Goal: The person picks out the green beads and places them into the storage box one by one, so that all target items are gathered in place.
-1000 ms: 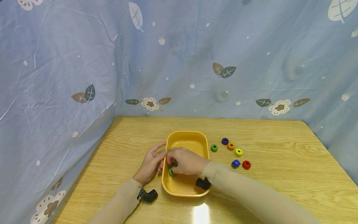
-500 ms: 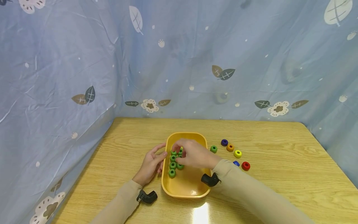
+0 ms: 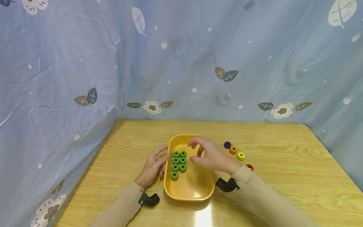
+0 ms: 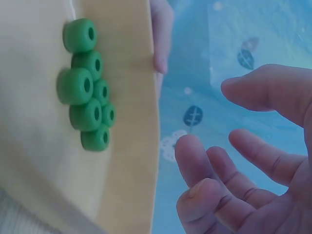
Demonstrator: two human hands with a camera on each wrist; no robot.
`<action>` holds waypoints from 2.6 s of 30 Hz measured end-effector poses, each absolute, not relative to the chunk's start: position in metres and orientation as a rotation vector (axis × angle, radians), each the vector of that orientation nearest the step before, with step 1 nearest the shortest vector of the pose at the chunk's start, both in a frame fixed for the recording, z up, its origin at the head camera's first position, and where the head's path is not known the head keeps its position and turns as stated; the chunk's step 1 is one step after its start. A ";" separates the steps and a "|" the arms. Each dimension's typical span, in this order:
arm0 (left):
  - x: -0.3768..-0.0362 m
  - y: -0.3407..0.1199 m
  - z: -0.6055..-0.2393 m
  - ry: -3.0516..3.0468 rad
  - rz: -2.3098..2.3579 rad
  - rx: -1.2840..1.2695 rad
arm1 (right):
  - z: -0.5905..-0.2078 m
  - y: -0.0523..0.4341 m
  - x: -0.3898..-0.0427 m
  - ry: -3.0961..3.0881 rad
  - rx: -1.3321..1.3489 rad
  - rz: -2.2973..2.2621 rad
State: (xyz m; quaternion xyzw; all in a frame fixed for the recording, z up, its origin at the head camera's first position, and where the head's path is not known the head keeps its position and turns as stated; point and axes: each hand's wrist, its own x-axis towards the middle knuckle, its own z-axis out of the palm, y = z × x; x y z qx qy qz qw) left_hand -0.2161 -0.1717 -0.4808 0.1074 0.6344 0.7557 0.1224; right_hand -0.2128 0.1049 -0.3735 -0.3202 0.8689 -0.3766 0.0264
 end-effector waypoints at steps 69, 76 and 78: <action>-0.214 -0.171 -0.482 1.850 2.219 0.342 | -0.438 0.178 -0.254 2.778 -0.690 -0.876; -0.213 -0.171 -0.482 1.854 2.216 0.340 | -0.438 0.180 -0.248 2.780 -0.691 -0.926; -0.213 -0.171 -0.482 1.853 2.217 0.335 | -0.437 0.180 -0.245 2.790 -0.683 -0.960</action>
